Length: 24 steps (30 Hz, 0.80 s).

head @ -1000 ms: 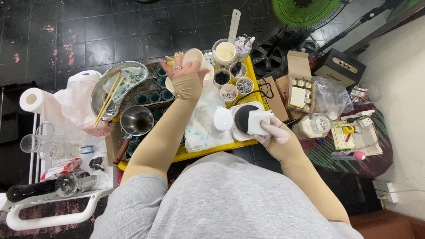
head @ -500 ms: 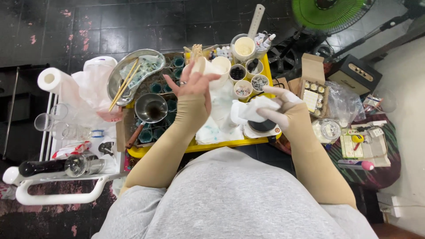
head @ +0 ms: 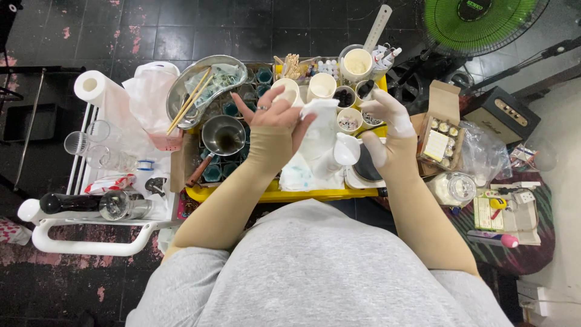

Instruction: Cleaning the inside and outside of paper cups using a white cloth.

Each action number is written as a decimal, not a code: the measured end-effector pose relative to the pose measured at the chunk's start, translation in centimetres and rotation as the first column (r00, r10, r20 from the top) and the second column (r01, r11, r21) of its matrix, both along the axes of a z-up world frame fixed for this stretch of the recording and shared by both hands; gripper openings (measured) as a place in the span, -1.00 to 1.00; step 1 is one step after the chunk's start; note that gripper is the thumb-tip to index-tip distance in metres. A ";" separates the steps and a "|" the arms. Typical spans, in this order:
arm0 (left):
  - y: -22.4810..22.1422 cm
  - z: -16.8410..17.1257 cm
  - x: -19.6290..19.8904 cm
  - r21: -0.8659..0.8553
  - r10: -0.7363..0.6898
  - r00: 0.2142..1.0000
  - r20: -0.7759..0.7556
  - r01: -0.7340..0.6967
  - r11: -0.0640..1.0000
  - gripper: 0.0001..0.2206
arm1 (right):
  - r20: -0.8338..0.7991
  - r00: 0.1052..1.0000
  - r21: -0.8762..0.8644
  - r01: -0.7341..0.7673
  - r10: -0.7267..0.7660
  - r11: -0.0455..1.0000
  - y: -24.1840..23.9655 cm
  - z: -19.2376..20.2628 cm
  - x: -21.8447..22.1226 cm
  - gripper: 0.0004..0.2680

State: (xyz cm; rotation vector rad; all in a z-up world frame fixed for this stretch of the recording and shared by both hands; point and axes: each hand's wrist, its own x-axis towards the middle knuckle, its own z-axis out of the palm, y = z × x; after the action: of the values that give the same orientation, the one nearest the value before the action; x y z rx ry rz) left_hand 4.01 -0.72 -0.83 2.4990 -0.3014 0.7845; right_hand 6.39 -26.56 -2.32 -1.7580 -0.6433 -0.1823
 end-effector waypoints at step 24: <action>-3.0 -3.5 3.7 0.133 -0.078 0.995 0.055 0.070 0.989 -0.83 | -0.115 0.993 -0.331 -0.016 -0.023 0.943 3.9 -7.2 -1.9 -0.41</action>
State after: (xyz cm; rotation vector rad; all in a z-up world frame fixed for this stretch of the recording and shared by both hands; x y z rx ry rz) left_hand 7.74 -3.72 -4.32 2.5725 -0.4779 0.8349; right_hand 4.54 -22.67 -9.48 -2.0771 -0.6104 0.0315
